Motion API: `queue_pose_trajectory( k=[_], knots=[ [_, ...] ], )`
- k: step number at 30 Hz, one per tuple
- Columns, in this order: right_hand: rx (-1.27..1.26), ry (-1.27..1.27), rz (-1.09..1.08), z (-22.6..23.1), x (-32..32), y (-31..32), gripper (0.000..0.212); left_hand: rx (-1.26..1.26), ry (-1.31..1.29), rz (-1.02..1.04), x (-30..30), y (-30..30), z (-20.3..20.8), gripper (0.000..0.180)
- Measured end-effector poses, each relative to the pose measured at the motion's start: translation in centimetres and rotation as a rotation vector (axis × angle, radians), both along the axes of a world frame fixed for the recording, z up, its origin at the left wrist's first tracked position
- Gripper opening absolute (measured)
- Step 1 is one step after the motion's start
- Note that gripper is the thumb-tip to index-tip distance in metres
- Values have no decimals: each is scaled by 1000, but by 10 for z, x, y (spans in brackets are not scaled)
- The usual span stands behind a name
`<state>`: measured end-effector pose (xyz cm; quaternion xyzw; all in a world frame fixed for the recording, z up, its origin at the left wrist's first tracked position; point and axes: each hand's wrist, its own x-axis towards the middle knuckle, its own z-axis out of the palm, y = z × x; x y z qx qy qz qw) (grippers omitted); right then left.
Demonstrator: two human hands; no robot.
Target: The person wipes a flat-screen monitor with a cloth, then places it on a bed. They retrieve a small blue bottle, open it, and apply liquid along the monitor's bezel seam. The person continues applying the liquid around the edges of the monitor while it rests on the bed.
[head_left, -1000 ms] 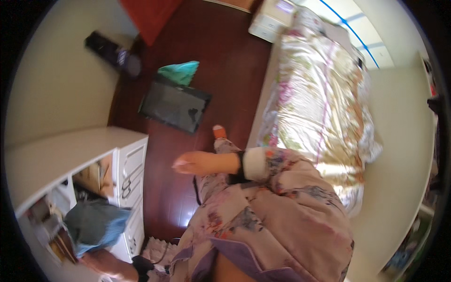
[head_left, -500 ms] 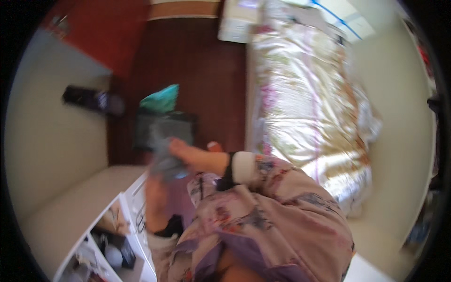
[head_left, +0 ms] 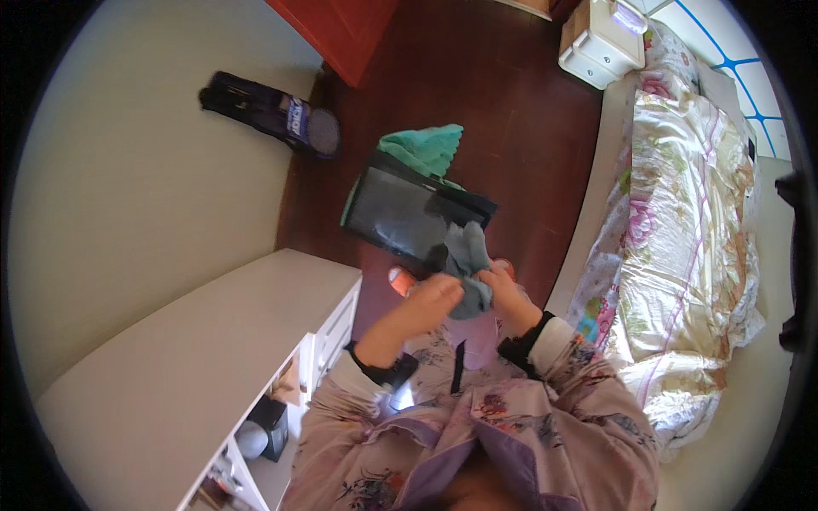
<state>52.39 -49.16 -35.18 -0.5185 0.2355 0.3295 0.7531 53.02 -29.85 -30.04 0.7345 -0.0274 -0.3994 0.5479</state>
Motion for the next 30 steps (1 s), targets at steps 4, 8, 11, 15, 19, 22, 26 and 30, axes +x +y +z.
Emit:
queue_pose_trajectory(
  k=[4,8,11,15,19,22,26,30],
  knots=[
    [-114,167,-316,-80,17,26,42,-235,113,402,47,59,-91,28],
    [-138,176,-400,-163,23,24,40,-91,170,508,85,100,-193,29],
    [-124,209,-391,-210,22,16,38,-8,283,519,81,97,-263,31],
    [-80,216,-329,-241,15,8,34,-108,572,520,53,50,-328,36],
    [57,370,-290,-251,3,13,31,-164,794,580,21,2,-352,55],
    [150,364,-173,-265,-3,17,31,-425,843,682,15,-7,-369,55],
    [102,330,-115,-289,-5,19,39,-508,959,715,11,-4,-380,50],
    [-693,6,169,-312,5,22,51,-384,980,647,15,1,-385,49]
  ],
)
